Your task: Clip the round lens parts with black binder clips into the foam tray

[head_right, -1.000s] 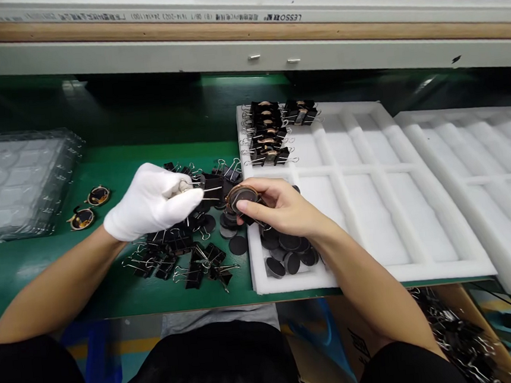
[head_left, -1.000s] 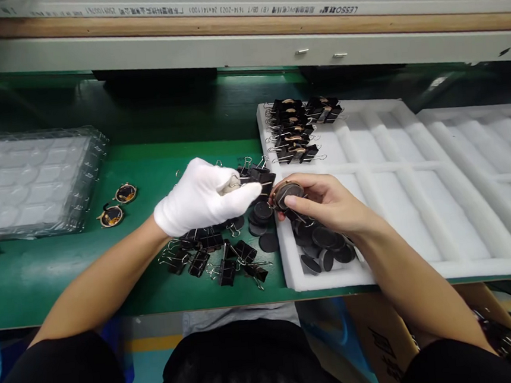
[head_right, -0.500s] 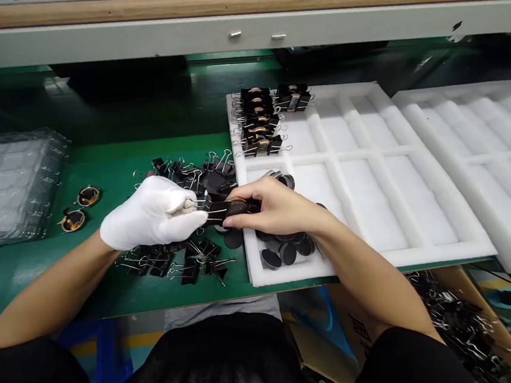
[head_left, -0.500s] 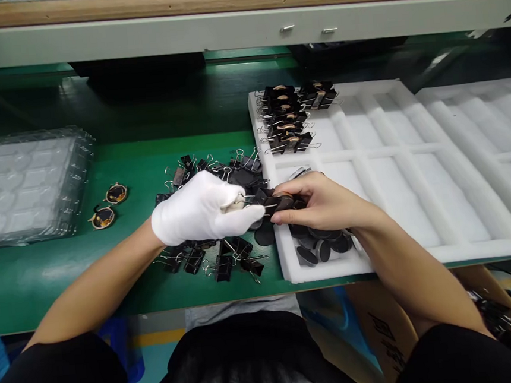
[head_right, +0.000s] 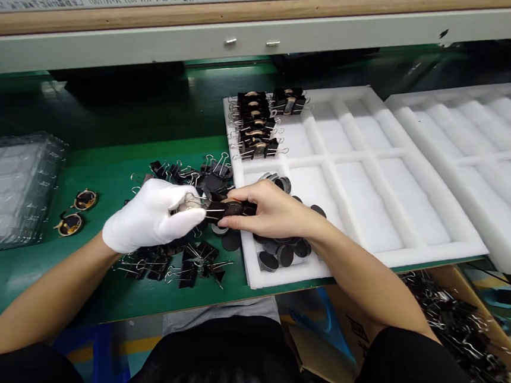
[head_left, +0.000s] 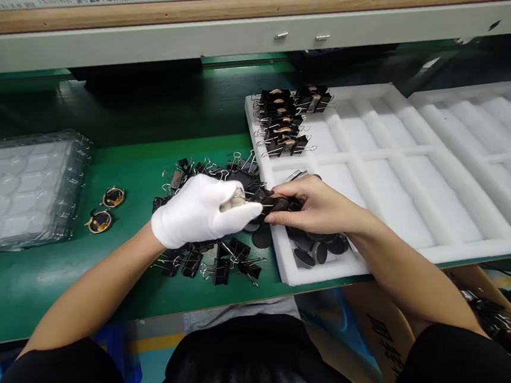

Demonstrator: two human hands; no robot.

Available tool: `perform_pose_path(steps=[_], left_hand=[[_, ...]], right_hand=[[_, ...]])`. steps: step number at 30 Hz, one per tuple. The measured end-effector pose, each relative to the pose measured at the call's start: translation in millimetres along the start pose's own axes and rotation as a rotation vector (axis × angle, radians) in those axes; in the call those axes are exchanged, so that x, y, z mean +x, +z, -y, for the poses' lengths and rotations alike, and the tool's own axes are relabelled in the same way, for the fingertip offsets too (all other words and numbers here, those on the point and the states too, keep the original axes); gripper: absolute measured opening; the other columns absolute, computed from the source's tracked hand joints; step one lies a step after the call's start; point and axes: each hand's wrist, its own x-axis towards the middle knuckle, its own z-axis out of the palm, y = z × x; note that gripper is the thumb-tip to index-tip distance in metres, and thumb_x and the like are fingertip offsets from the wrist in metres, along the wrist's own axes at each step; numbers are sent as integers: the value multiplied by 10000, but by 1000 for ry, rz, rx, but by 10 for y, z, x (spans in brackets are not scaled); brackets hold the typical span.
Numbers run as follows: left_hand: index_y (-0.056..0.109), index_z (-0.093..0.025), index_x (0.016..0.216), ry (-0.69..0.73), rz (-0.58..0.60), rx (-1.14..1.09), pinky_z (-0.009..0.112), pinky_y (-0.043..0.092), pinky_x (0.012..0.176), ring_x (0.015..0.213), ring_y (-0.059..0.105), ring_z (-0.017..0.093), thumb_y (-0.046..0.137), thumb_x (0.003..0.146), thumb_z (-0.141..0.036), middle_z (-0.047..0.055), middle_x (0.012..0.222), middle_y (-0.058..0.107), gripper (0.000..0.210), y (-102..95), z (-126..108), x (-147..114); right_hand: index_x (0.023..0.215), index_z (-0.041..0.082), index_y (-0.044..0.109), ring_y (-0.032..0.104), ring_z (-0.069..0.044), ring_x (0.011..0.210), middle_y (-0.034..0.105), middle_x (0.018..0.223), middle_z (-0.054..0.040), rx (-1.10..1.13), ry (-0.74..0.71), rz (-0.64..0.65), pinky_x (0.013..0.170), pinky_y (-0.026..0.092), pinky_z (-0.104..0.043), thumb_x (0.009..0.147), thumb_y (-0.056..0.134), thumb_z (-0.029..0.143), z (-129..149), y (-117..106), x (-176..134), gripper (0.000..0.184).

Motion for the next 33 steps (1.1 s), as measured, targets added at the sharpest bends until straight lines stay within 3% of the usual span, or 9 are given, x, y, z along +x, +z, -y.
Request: perform_pose_path(steps=[5, 9, 14, 19, 22, 24, 27, 31, 33], left_hand=[[691, -191, 972, -81, -54, 164, 255, 367, 558, 537, 557, 116, 664, 886, -581, -48, 615, 624, 400, -140, -109, -39], [702, -180, 945, 24, -68, 59, 238, 402, 568, 536, 555, 91, 638, 959, -520, -49, 622, 634, 346, -122, -165, -73], [687, -166, 860, -76, -133, -160, 207, 437, 565, 548, 570, 73, 668, 954, -443, -48, 639, 681, 293, 5, -162, -78], [713, -177, 960, -146, -61, -203, 208, 465, 590, 588, 608, 85, 670, 942, -469, -54, 665, 692, 296, -21, -107, -40], [676, -198, 1221, -226, 33, -281, 229, 523, 672, 711, 687, 114, 606, 987, -483, -26, 825, 751, 375, -80, -112, -14], [644, -201, 1290, -312, 60, -401, 247, 546, 681, 711, 699, 118, 486, 1048, -507, -2, 889, 759, 421, -83, -140, -1], [682, -188, 1212, -392, 45, -504, 251, 553, 673, 667, 686, 113, 422, 1077, -485, 9, 843, 743, 418, -49, -192, 14], [708, -210, 1223, -378, -51, -468, 233, 549, 672, 713, 694, 113, 521, 1040, -410, 3, 885, 754, 329, -64, -219, 29], [705, -217, 1249, -376, -92, -448, 237, 556, 666, 722, 702, 115, 544, 1026, -427, 11, 965, 771, 346, -104, -207, 33]], right_hand=[[754, 199, 564, 497, -113, 615, 564, 693, 24, -261, -224, -178, 574, 345, -264, 977, 711, 255, 23, 21, -18, 273], [849, 199, 591, 551, -122, 666, 634, 775, -1, -310, -296, -208, 606, 393, -261, 1001, 686, 212, 26, 48, -36, 180], [766, 206, 516, 479, -91, 597, 556, 684, 50, -264, -260, -238, 559, 338, -257, 951, 769, 225, -5, 88, -27, 314], [761, 208, 528, 494, -97, 577, 570, 671, 45, -344, -260, -231, 539, 358, -266, 959, 762, 248, -52, 74, -14, 308], [937, 195, 646, 662, -158, 730, 729, 863, -43, -545, -353, -321, 624, 476, -292, 1004, 662, 167, -115, 55, 1, 75], [1099, 190, 676, 732, -217, 879, 782, 1026, -102, -756, -475, -413, 703, 528, -341, 1011, 588, 98, -161, 53, 9, 155], [1236, 240, 670, 763, -254, 938, 805, 1085, -84, -987, -615, -534, 727, 534, -393, 981, 590, 70, -193, 68, 5, 317], [1439, 330, 574, 733, -309, 1121, 750, 1270, -87, -859, -444, -763, 878, 576, -481, 956, 652, 139, -141, 56, -21, 526], [1537, 330, 471, 704, -331, 1196, 655, 1420, -123, -544, -244, -690, 904, 610, -495, 926, 737, 259, -102, 11, -27, 671]])
